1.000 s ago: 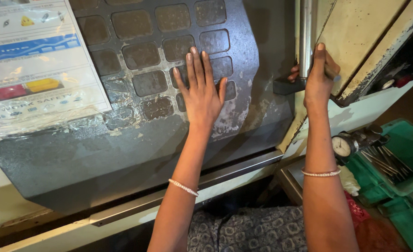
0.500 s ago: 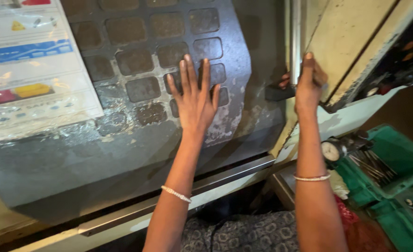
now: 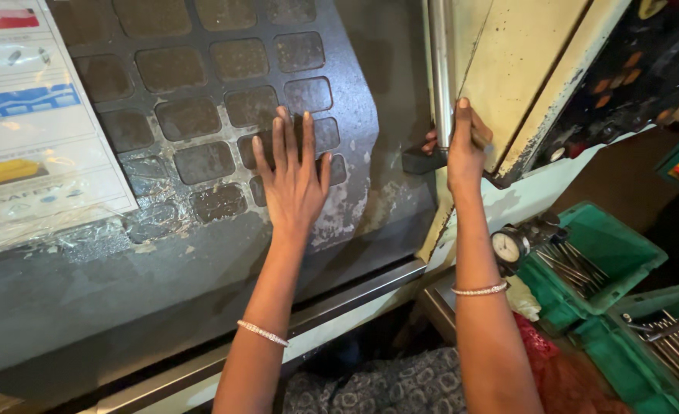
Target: The person opens a machine door, wipes a metal rod with a cloth, and then wipes the machine's exterior surface. The person repeats this sequence, opening the door, wiping the rod, and cleaning the surface again.
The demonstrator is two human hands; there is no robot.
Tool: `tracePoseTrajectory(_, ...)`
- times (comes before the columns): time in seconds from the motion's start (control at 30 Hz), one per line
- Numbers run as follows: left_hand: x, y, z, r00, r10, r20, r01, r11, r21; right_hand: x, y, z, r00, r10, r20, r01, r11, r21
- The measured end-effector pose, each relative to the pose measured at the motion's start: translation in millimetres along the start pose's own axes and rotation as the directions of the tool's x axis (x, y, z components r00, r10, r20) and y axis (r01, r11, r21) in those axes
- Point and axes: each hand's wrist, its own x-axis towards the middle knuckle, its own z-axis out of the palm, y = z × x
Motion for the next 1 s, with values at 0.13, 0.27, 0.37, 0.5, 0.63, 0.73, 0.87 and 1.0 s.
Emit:
tracePoseTrajectory(0.13, 0.1, -0.1, -3.4, 1.0, 0.019, -0.006, -0.019, 1.0, -0.013, 2.2, 1.0, -0.4, 1.0, 0.017, -0.002, -0.017, 1.0, 0.026)
tracePoseTrajectory(0.27, 0.9, 0.0, -5.8, 1.0, 0.021, -0.008, -0.021, 0.999, -0.037, 0.9, 0.6, -1.1, 1.0, 0.004, 0.002, -0.004, 0.999, 0.037)
tracePoseTrajectory(0.37, 1.5, -1.9, -7.6, 1.0, 0.023, 0.007, -0.023, 0.997, -0.078, 0.9, -0.9, 1.4, 1.0, -0.004, -0.007, 0.004, 0.999, 0.041)
tracePoseTrajectory(0.5, 0.7, -1.7, -11.0, 0.998, 0.061, 0.013, -0.06, 0.993, -0.105, 0.4, -3.8, 4.3, 0.996, 0.061, -0.069, -0.06, 0.998, 0.023)
tracePoseTrajectory(0.63, 1.0, 0.6, -15.2, 0.997, 0.063, -0.037, -0.068, 0.985, -0.157, -1.3, -7.4, 5.0, 0.996, 0.042, -0.078, -0.04, 0.999, 0.036)
tracePoseTrajectory(0.73, 2.8, 1.7, -16.7, 0.999, 0.004, -0.045, -0.014, 0.973, -0.232, -2.2, -8.3, 5.4, 0.997, 0.039, -0.072, -0.037, 0.999, 0.03)
tracePoseTrajectory(0.87, 4.9, 5.8, -12.8, 1.0, -0.007, -0.023, 0.003, 0.982, -0.189, -2.5, -3.0, 4.2, 0.998, 0.024, -0.057, -0.022, 0.999, 0.026)
tracePoseTrajectory(1.0, 5.3, 11.9, -5.8, 1.0, -0.002, 0.012, 0.003, 0.99, -0.142, 2.4, 4.4, -1.8, 1.0, -0.01, -0.027, 0.011, 1.0, 0.02)
